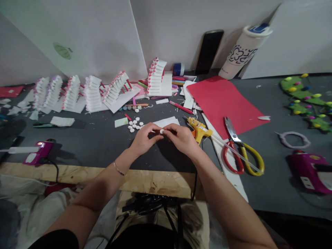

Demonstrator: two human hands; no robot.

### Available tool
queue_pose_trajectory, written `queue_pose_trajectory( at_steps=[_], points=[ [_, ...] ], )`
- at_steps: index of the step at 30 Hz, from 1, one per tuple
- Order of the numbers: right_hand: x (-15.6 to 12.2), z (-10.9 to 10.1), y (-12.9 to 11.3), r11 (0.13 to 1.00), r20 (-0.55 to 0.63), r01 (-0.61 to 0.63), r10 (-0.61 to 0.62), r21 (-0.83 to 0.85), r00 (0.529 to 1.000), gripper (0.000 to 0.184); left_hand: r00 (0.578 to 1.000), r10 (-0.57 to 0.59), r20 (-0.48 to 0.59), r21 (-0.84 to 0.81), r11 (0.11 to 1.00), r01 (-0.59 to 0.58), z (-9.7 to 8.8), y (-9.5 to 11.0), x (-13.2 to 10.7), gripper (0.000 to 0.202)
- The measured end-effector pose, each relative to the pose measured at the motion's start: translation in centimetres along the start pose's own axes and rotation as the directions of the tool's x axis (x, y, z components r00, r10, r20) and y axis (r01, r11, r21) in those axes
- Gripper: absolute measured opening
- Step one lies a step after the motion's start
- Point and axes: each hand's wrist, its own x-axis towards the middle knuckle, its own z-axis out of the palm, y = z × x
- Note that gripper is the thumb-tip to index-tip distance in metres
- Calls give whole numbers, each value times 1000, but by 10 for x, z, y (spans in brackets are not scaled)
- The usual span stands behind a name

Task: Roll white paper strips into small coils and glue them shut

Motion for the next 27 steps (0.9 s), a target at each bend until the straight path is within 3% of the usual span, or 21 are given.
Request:
queue_pose_trajectory(
  at_steps=[9,17,23,27],
  points=[
    [2,2,3,969,-35,-99,109,225,993,34,988,148,-36,59,988,-146,4,-3,-3,26],
    [2,1,-1,948,-15,-64,72,312,997,35,979,60,-196,1,998,-61,6,2,-3,21],
    [-1,5,3,991,-117,10,6,134,993,22,977,15,-213,-22,1000,-20,8,1,-4,21],
    [-3,6,3,999,-152,52,-53,-7,987,17,981,75,-179,-15,997,-79,4,-2,-2,25]
  ],
)
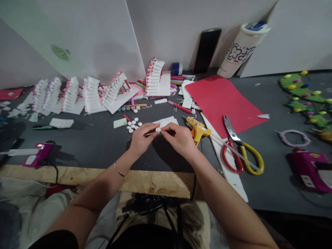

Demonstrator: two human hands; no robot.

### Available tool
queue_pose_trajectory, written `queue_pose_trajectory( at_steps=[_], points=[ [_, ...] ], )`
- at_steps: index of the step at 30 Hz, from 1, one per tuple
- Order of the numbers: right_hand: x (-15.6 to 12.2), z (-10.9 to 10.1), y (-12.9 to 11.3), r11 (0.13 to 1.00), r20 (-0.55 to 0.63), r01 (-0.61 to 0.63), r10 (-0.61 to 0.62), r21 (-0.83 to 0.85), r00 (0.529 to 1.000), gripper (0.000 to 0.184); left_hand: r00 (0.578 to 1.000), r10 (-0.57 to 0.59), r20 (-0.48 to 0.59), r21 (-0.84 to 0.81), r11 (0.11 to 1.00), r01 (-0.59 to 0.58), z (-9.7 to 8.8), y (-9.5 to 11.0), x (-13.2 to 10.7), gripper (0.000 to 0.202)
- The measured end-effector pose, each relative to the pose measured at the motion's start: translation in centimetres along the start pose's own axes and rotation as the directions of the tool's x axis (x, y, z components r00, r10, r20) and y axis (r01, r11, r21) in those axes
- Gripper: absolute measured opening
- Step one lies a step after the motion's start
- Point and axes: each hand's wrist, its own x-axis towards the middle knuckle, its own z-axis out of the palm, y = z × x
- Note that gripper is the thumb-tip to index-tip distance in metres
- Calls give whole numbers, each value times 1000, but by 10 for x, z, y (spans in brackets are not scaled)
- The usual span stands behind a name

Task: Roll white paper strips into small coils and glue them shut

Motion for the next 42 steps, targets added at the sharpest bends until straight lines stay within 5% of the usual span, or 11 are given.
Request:
queue_pose_trajectory(
  at_steps=[6,15,27,36,42],
  points=[
    [-1,1,0,1000,40,3,-2,-23,999,20,994,54,98,80,995,-62,-5,0,3,26],
    [2,1,-3,984,49,-76,69,159,996,27,990,-140,-10,-42,989,139,-6,0,6,25],
    [1,-1,-6,994,45,66,-62,-91,997,17,977,-210,43,-206,955,215,1,1,3,31],
    [1,-2,-6,921,3,211,-222,-326,975,15,992,-103,71,-29,994,106,-4,6,5,23],
    [1,-2,-5,929,4,195,-204,-315,979,19,987,-157,40,-65,985,159,-2,0,4,25]
  ],
)
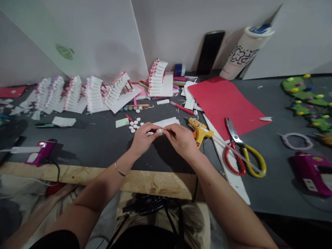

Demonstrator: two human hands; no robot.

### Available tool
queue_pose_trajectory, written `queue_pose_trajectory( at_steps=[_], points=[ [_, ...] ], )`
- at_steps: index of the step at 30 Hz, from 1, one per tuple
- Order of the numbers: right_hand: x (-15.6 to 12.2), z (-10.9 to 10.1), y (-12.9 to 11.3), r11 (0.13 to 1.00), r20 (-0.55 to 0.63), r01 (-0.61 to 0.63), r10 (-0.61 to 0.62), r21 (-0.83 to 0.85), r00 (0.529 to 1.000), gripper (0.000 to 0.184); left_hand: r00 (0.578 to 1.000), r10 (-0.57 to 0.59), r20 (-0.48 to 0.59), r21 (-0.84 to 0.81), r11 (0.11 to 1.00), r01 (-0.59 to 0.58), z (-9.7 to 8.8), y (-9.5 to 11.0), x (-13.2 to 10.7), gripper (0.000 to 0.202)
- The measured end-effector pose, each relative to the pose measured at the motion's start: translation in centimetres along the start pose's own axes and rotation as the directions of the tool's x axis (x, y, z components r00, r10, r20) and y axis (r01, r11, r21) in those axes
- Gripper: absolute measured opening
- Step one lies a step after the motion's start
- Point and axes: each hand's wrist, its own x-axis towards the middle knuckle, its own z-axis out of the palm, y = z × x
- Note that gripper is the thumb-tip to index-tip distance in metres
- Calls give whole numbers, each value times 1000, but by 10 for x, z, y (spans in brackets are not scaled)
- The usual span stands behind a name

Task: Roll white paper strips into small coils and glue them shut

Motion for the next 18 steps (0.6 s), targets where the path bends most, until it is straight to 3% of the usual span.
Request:
queue_pose_trajectory(
  at_steps=[5,8,12,15,18],
  points=[
    [5,-17,4,986,-82,-168,167,2,982,30,996,-50,-72,-169,985,37,2,-8,3,34],
    [1,-42,6,940,-104,-242,223,-239,969,32,995,-45,-85,-185,982,28,1,-7,4,33],
    [-22,-68,12,729,-25,-270,328,-629,944,44,991,-53,-121,-181,983,30,0,-6,6,31],
    [-39,-63,19,615,-37,-339,449,-712,893,50,989,-45,-143,-176,984,19,-1,-6,6,29],
    [-45,-48,28,585,-119,-421,483,-693,868,50,989,-47,-143,-191,981,19,0,-6,6,28]
  ],
)
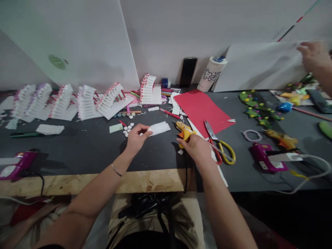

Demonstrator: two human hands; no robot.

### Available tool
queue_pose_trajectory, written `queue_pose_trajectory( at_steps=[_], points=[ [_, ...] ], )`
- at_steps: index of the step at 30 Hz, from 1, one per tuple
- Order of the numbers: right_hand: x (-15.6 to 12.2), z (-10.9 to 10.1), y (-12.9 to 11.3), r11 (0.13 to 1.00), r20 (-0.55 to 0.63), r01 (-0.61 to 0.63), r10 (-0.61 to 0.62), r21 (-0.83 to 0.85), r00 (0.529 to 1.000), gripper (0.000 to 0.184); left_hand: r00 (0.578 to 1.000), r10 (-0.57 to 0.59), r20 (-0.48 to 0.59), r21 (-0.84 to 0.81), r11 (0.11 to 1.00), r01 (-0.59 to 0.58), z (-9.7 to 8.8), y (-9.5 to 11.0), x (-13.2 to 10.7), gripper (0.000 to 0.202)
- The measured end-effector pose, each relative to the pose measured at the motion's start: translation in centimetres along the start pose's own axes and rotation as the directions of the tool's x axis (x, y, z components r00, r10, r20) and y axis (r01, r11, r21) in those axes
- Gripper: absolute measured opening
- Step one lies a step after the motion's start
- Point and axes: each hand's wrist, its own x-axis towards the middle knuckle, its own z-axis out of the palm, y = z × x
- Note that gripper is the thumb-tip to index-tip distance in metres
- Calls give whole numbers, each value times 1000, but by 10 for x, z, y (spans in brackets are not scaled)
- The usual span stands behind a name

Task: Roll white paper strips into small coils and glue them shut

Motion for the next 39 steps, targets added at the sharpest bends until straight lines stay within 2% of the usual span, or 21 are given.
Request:
queue_pose_trajectory(
  at_steps=[4,6,8,10,11,12,15,18,21,24,27,31,34,36,39],
  points=[
    [0,13,0,975,-56,-118,130,189,990,32,999,-46,18,-59,997,47,1,-2,0,31],
    [-1,16,3,887,-4,-200,222,416,975,26,995,-96,31,-110,989,99,2,-4,0,33],
    [-4,17,6,676,68,-228,255,700,965,29,986,-159,46,-177,970,165,3,-5,0,34],
    [-7,16,5,427,65,-157,222,891,973,39,976,-210,64,-242,945,219,5,-6,0,35],
    [-8,14,4,340,33,-102,203,935,979,42,971,-227,74,-269,933,239,6,-7,0,35],
    [-8,10,2,291,-8,-49,192,956,981,43,968,-239,78,-292,923,252,6,-7,0,35],
    [-6,-3,-1,233,-75,32,179,972,981,36,960,-272,70,-344,897,279,7,-6,0,35],
    [0,-17,-1,162,21,-42,134,986,991,35,949,-311,57,-364,878,310,6,-4,0,36],
    [8,-24,-8,104,141,-140,-5,985,990,41,933,-358,31,-338,875,347,6,-1,-1,37],
    [13,-22,-19,88,187,-175,-144,981,972,43,916,-400,-18,-298,877,377,5,0,-1,36],
    [15,-14,-26,131,192,-168,-195,977,962,37,901,-430,-56,-297,869,396,4,0,-1,33],
    [12,-4,-26,251,245,-201,-158,947,957,38,889,-455,-51,-335,846,414,4,2,-1,32],
    [6,-6,-29,417,309,-252,-73,873,948,39,880,-473,-46,-346,834,430,5,4,-1,32],
    [2,-10,-33,508,323,-245,-68,825,944,36,873,-485,-44,-355,825,440,5,4,0,31],
    [0,-16,-39,549,293,-178,-128,816,948,31,866,-498,-34,-376,809,451,5,5,0,29]
  ],
)
